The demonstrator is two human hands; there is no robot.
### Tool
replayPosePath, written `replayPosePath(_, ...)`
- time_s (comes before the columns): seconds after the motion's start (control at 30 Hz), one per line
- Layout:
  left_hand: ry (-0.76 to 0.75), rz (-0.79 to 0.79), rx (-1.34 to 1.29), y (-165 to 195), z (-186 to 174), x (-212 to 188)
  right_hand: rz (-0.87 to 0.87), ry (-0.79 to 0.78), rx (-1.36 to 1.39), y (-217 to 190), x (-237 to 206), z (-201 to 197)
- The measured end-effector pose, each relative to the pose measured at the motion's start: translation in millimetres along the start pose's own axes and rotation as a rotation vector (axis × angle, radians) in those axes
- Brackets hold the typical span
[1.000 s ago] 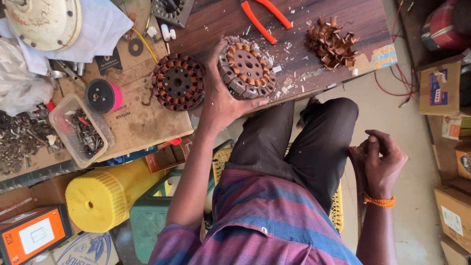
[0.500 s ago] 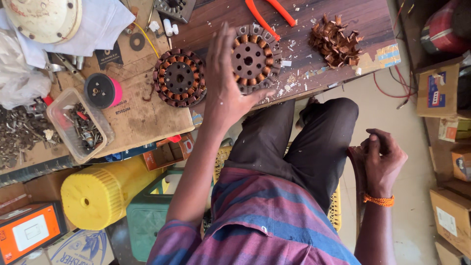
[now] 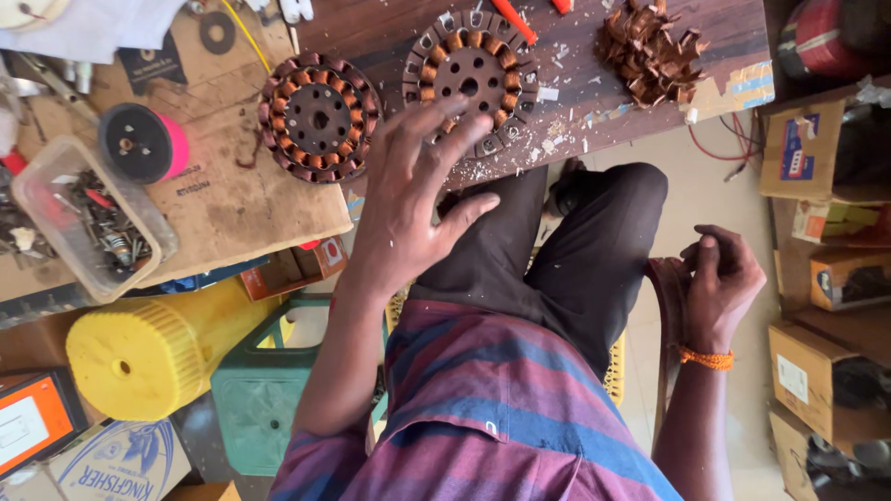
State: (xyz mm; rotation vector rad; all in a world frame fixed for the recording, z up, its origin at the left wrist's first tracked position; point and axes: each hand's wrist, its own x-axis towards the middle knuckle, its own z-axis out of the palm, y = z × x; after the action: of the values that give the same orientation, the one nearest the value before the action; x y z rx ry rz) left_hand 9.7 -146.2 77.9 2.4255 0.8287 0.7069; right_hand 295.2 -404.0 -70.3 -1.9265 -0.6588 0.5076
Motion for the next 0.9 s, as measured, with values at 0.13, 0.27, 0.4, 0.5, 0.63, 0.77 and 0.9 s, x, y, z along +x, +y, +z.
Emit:
replayPosePath(0.13,0.02,0.001,-0.03,4.6,-3.9,-7.7,-0.11,-0.039,-0.066,22.2,2.8,-9.0)
replayPosePath(0.27,0.061,-0.013,-0.046,-2.2,-16.8,-25.2,-0.104,-0.03,0.046,51.0,-2.4,-17.8)
replayPosePath(0.4,0.208,0.057,-0.071,-18.8,-23.3,-32.4,-0.053,0.011,0.126,58.6,-5.2,-21.8)
replayPosePath(0.5,0.353,0.087,-0.124,-28.9,-22.4,-24.9,-0.023,0.036,0.164,54.7,-6.0,-21.6)
replayPosePath(0.63,0.394,0.151,-0.138,-41.7,-21.9,-14.2,0.101,0.139,0.232,58.6,-11.6,-22.7)
replayPosePath(0.77,0.482,0.04,-0.266,-49.7,-9.9,-17.4,0.123,0.168,0.264,70.7,-16.2,-26.8)
replayPosePath(0.9,0.412,-0.032,-0.369,-44.4,0.6,-21.0,-0.006,0.17,0.166,60.0,-4.2,-19.4)
